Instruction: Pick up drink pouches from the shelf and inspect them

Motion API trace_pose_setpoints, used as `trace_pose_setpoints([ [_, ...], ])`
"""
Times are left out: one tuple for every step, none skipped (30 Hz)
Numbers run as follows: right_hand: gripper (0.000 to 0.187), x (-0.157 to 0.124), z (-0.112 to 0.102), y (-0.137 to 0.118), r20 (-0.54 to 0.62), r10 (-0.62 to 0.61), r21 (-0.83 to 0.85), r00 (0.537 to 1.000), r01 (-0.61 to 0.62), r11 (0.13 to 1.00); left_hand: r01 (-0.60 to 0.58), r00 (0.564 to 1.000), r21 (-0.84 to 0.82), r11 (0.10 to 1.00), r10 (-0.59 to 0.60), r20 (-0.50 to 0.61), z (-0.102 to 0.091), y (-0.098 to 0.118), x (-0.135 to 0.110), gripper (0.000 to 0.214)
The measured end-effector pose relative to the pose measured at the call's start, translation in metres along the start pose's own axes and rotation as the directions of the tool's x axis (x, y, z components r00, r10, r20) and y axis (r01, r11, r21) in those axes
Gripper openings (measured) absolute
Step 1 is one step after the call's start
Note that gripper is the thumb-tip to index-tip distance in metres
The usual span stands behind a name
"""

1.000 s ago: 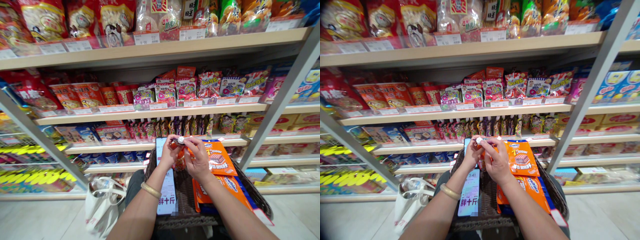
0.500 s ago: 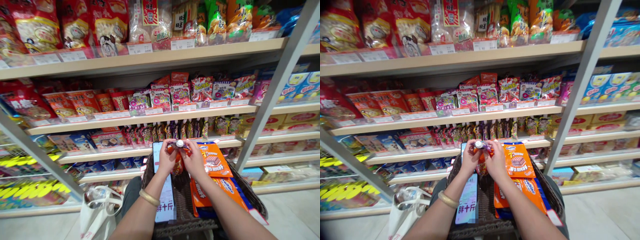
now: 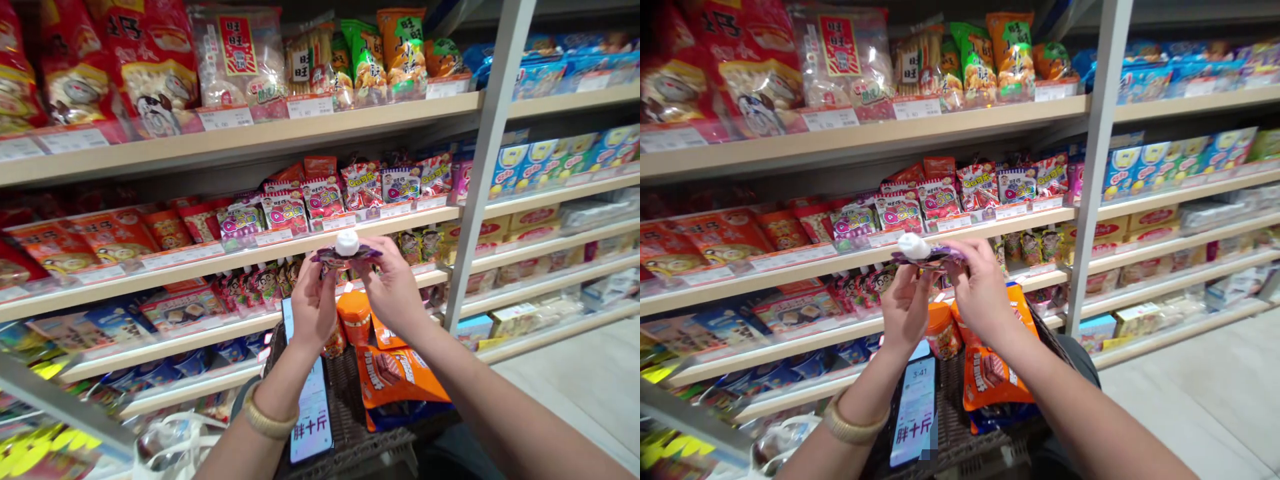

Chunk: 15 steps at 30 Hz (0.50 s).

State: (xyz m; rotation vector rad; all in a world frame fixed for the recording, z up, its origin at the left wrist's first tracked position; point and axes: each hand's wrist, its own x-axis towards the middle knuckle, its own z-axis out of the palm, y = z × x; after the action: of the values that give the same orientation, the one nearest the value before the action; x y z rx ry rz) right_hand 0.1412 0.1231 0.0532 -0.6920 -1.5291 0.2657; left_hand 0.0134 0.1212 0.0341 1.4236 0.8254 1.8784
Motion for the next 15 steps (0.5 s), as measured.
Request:
trace_pose_setpoints([
  [0.029, 0.007, -0.01, 0.005, 0.028, -0.006, -0.012, 1.0, 0.006, 1.0, -0.122, 0.99, 0.131, 0.984, 0.112, 0.084, 0.005, -0.001, 0.004, 0.025],
  [0.028, 0.014, -0.02, 0.012, 0.037, -0.01, -0.014, 0.999, 0.011, 1.0, -0.253, 0.961, 0.258, 0.932, 0.21, 0.18, 0.011, -0.003, 0.009, 0.028],
  [0.027, 0.019, -0.029, 0.02, 0.026, -0.01, -0.015, 1.0, 0.01, 1.0, -0.345, 0.928, 0.359, 0.867, 0.257, 0.269, 0.017, -0.006, 0.014, 0.031],
  [0.027, 0.024, -0.037, 0.029, 0.029, -0.001, -0.028, 1.0, 0.002, 1.0, -0.389, 0.908, 0.43, 0.815, 0.262, 0.326, 0.024, -0.011, 0.018, 0.033],
  [0.027, 0.027, -0.045, 0.04, 0.011, 0.011, -0.055, 1.0, -0.011, 0.998, -0.408, 0.9, 0.493, 0.768, 0.246, 0.36, 0.031, -0.016, 0.022, 0.034],
  [0.026, 0.029, -0.052, 0.051, -0.015, 0.026, -0.084, 1.0, -0.027, 0.996, -0.41, 0.899, 0.556, 0.723, 0.22, 0.378, 0.039, -0.022, 0.026, 0.035],
  [0.026, 0.03, -0.058, 0.063, -0.032, 0.044, -0.114, 0.999, -0.047, 0.992, -0.402, 0.903, 0.61, 0.683, 0.187, 0.386, 0.046, -0.028, 0.031, 0.036],
  [0.025, 0.03, -0.063, 0.075, -0.047, 0.054, -0.149, 0.997, -0.06, 0.987, -0.385, 0.909, 0.656, 0.65, 0.146, 0.389, 0.054, -0.034, 0.035, 0.036],
  [0.024, 0.029, -0.068, 0.088, -0.07, 0.059, -0.184, 0.996, -0.071, 0.98, -0.365, 0.915, 0.688, 0.627, 0.103, 0.391, 0.062, -0.041, 0.039, 0.036],
  [0.023, 0.029, -0.072, 0.1, -0.078, 0.065, -0.219, 0.995, -0.081, 0.972, -0.341, 0.918, 0.709, 0.617, 0.056, 0.393, 0.07, -0.048, 0.043, 0.036],
  [0.023, 0.028, -0.076, 0.112, -0.087, 0.074, -0.248, 0.993, -0.093, 0.964, -0.314, 0.92, 0.724, 0.614, 0.01, 0.391, 0.077, -0.055, 0.048, 0.035],
  [0.023, 0.027, -0.08, 0.125, -0.093, 0.087, -0.277, 0.992, -0.109, 0.955, -0.29, 0.92, 0.732, 0.617, -0.032, 0.391, 0.084, -0.062, 0.052, 0.034],
  [0.024, 0.027, -0.084, 0.137, -0.095, 0.102, -0.309, 0.99, -0.127, 0.943, -0.266, 0.919, 0.735, 0.623, -0.067, 0.389, 0.092, -0.069, 0.057, 0.033],
  [0.024, 0.026, -0.088, 0.149, -0.101, 0.12, -0.341, 0.988, -0.147, 0.929, -0.243, 0.917, 0.735, 0.633, -0.097, 0.387, 0.099, -0.076, 0.061, 0.033],
  [0.024, 0.026, -0.091, 0.16, -0.107, 0.131, -0.354, 0.986, -0.161, 0.921, -0.215, 0.915, 0.731, 0.648, -0.127, 0.382, 0.105, -0.083, 0.064, 0.032],
])
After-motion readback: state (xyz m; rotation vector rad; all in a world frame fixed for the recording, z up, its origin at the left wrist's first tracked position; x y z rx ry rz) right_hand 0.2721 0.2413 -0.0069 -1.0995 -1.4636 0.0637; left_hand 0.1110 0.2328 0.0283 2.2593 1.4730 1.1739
